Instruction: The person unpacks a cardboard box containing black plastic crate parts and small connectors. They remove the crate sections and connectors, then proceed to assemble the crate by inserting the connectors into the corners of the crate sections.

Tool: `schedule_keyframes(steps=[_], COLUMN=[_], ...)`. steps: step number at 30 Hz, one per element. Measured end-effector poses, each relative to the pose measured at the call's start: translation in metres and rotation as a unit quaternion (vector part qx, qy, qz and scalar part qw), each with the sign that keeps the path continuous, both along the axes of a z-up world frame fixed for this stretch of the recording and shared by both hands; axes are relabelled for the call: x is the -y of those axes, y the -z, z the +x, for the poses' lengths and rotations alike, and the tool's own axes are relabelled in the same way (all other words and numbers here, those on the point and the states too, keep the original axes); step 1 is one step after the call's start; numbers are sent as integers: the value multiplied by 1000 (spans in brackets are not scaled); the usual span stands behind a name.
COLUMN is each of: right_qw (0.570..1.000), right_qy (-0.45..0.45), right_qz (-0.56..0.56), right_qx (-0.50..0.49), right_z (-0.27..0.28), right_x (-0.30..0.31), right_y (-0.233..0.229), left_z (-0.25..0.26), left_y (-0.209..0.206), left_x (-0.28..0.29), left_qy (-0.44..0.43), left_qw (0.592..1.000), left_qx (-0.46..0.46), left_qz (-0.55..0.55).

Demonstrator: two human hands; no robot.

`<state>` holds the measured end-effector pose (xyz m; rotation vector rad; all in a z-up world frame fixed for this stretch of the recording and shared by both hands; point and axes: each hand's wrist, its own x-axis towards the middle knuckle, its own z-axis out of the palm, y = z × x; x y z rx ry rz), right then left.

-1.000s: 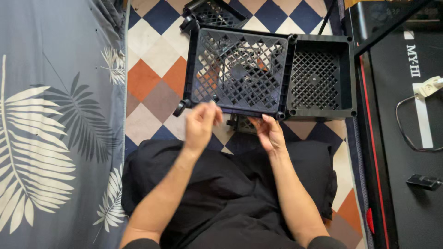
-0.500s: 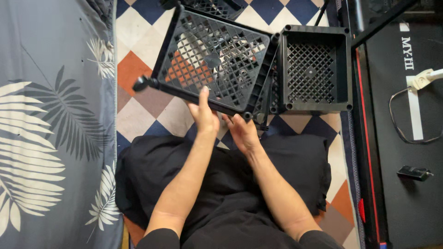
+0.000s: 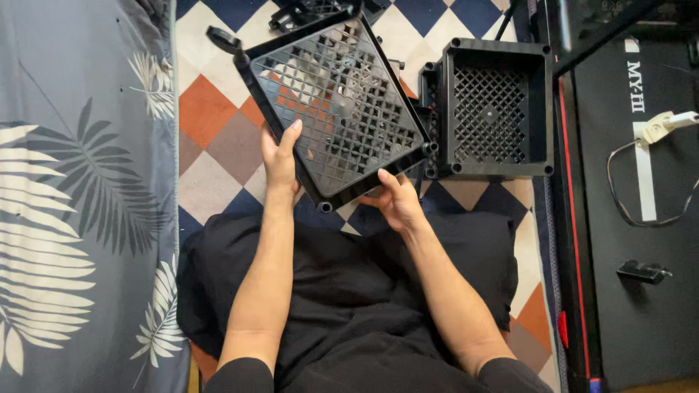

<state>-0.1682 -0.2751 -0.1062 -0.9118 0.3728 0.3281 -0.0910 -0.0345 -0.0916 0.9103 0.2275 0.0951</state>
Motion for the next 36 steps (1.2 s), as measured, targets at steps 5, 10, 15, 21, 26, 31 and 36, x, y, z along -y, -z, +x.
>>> schedule_keyframes(steps=[5, 10, 15, 21, 26, 31, 36], right_qw=[998, 991, 986, 998, 933, 742, 693], right_qy=[41, 72, 89, -35, -151, 19, -43], right_qz=[43, 108, 136, 14, -321, -645, -668], right_qx=[21, 35, 20, 59, 54, 182, 267], right_z=[-2, -1, -11, -17, -11, 23, 43], right_x=[-8, -21, -51, -55, -6, 42, 42], right_y=[6, 8, -4, 13, 58, 93, 101], left_z=[-22, -49, -51, -36, -30, -28, -25], left_y=[4, 21, 41, 41, 35, 43, 43], left_x=[11, 21, 27, -5, -20, -22, -18], left_qy=[21, 35, -79, -114, -120, -123, -130], left_qw=[999, 993, 978, 968, 967, 968, 973], left_qx=[28, 35, 73, 6, 7, 38, -2], left_qz=[-15, -104, -180, -223, -225, -216, -191])
